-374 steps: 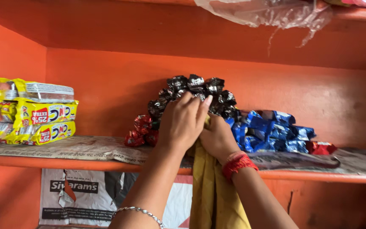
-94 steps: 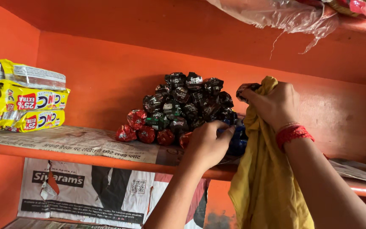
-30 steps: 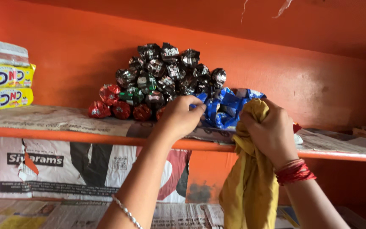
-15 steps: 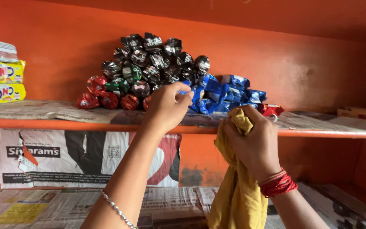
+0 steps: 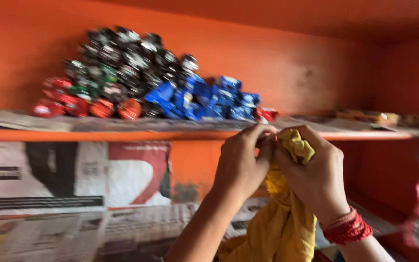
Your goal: The person repeatedly picks up small snack packets from a chair covered with a cloth and places them onto an orange shelf. They handle the items one by one, using a yellow cloth to assist in moving them between locations.
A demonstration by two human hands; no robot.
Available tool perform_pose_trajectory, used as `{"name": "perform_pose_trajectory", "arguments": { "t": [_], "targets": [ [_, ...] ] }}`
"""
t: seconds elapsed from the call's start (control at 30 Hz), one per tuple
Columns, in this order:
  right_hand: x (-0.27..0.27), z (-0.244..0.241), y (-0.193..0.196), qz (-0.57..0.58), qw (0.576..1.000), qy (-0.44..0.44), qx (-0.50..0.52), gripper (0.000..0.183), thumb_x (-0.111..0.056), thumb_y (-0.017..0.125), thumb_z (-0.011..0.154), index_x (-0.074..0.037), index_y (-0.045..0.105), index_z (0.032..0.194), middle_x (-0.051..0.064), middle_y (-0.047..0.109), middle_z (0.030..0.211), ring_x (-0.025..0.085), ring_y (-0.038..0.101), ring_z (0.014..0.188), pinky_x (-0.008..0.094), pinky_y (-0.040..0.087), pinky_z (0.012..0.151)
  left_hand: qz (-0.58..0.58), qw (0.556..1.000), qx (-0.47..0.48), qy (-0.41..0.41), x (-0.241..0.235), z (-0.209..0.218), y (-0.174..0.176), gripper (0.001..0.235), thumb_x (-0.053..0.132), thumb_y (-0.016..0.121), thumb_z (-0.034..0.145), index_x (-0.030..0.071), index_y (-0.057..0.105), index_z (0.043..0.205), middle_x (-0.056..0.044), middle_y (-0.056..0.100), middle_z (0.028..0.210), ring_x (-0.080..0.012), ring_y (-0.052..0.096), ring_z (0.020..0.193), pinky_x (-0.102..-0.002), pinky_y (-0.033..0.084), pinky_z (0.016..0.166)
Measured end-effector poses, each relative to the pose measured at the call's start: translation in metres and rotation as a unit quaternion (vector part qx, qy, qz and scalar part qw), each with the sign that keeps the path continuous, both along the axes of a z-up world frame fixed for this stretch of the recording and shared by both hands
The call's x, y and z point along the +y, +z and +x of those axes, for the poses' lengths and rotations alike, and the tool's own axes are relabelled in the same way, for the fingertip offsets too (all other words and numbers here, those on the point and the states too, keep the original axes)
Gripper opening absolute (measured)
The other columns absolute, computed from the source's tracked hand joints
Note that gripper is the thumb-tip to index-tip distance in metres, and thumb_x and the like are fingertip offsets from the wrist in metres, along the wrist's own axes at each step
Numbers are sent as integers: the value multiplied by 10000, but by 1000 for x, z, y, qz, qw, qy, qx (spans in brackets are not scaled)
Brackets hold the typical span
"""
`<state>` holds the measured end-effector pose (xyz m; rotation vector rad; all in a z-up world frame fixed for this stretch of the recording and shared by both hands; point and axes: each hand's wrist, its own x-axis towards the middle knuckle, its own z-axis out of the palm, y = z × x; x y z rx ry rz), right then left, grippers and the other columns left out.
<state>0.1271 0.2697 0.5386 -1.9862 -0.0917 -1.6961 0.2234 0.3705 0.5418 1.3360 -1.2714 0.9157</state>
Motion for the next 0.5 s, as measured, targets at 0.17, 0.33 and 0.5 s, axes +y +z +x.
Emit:
{"name": "perform_pose_trajectory", "arguments": {
  "t": [0.17,0.33,0.5],
  "targets": [
    [-52,-30,-44,59,998,23,17,161,-119,749,886,-70,716,1035,84,772,834,59,651,773,290,571,701,40,997,52,-49,-69,-15,-45,136,97,620,987,96,683,1107,-153,766,993,-317,760,896,-384,604,743],
    [-108,-65,-98,40,994,-92,46,167,-118,760,857,-60,711,1006,87,752,822,116,732,741,297,566,680,86,985,88,-119,-139,-47,-112,263,16,603,932,76,668,1179,-179,756,990,-317,768,941,-383,593,765],
    [-158,-111,-150,85,985,-127,82,154,-138,744,867,-59,701,992,89,745,809,143,739,734,301,567,689,129,958,156,-201,-198,-95,-169,311,-7,571,912,55,639,1209,-178,756,1017,-319,765,984,-377,584,784]
  ]
}}
